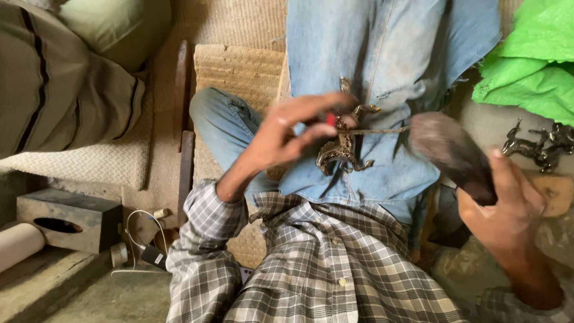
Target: The person sits on the floor with a brass horse figurine resting on their lap. They hold a chisel against the figurine's surface and strike it with a wooden mallet, repositioning the chisel repeatedly to work different spots, then hold up the figurine to view it.
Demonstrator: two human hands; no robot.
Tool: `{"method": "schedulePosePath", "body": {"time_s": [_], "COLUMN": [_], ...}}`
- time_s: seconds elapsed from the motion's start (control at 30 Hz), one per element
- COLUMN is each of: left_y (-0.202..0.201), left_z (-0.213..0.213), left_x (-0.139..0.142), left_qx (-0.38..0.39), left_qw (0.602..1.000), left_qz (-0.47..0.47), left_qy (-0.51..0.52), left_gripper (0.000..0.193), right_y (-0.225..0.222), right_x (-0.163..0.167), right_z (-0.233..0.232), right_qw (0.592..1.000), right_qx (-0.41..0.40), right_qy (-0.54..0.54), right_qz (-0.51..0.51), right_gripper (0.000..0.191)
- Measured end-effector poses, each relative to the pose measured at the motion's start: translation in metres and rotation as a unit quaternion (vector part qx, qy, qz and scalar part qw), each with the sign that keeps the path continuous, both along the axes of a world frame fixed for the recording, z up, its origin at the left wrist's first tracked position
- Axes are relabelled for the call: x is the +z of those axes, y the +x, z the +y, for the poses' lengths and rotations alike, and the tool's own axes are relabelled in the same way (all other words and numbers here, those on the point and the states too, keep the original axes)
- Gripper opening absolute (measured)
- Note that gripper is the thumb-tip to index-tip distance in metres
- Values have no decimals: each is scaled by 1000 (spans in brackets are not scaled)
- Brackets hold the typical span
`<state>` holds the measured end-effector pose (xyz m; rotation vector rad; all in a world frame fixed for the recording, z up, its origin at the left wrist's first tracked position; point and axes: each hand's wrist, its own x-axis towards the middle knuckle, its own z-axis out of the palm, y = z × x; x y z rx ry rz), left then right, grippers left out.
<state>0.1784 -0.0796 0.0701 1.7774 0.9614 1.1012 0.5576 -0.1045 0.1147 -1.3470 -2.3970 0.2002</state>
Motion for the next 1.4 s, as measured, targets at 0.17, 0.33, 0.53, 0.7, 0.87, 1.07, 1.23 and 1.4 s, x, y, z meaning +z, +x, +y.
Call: {"method": "schedulePosePath", "body": {"time_s": [0.17,0.33,0.53,0.7,0.87,1.07,1.23,1.4], "left_y": [-25,-19,-14,-36,-58,-80,-79,-44], "left_z": [-14,-31,-35,-52,-70,-65,-55,-18], "left_x": [20,27,29,29,15,-8,-23,-26], "left_qx": [143,161,167,100,63,242,259,84], "left_qw": [959,927,937,964,970,888,930,994], "left_qz": [245,338,303,212,224,385,260,52], "left_qy": [-8,-33,-54,-122,-68,-71,-6,45], "left_gripper": [47,47,43,46,42,29,28,24], "right_y": [-22,-59,-89,-89,-86,-76,-63,-45], "right_x": [-4,-8,-10,-4,-5,-13,-28,-42], "right_z": [-5,21,47,39,26,7,-7,-27], "right_qw": [955,910,936,931,940,945,934,860], "right_qx": [-126,-23,-44,13,-20,-58,-100,-148], "right_qy": [-200,-298,-331,-313,-314,-293,-304,-345], "right_qz": [177,286,109,190,132,136,159,347], "right_gripper": [64,59,67,61,62,57,57,46]}}
